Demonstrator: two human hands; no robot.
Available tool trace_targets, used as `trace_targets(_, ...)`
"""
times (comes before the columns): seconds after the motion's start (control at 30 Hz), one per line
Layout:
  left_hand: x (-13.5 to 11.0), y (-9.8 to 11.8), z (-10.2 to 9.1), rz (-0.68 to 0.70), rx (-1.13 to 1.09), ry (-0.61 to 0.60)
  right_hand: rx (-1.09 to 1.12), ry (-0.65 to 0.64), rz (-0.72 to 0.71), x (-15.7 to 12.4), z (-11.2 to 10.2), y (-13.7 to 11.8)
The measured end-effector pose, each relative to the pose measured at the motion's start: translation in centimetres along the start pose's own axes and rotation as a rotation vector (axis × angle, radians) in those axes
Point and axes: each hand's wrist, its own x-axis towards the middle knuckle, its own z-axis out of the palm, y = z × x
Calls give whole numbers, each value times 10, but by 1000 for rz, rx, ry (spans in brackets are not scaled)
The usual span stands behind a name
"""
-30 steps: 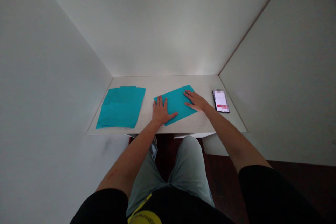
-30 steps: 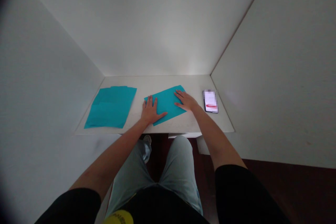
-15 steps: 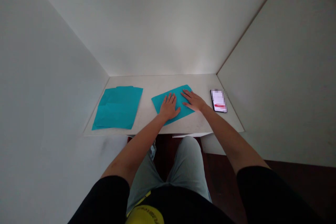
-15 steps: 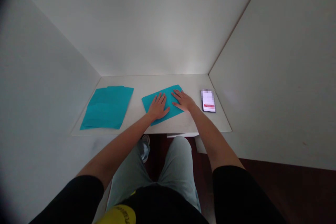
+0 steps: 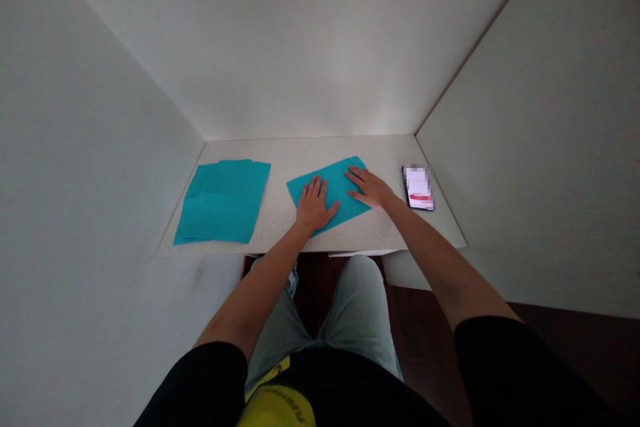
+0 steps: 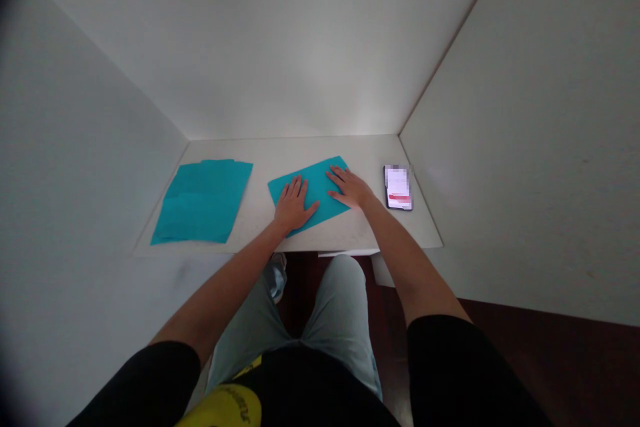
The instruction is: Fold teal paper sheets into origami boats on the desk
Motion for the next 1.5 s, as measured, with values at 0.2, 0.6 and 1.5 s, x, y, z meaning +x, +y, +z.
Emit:
trace_targets(0.2,-34,-17,-16,-24,30,-28,-20,-15,-8,0,-2,1)
trace_targets(0.6,-122,8,-56,-110,70,-67,-70,126,32,-22,-24,-88)
trace_targets(1.5,-153,0,-241,170,-637,423,729,367,193,-115,-47,-215)
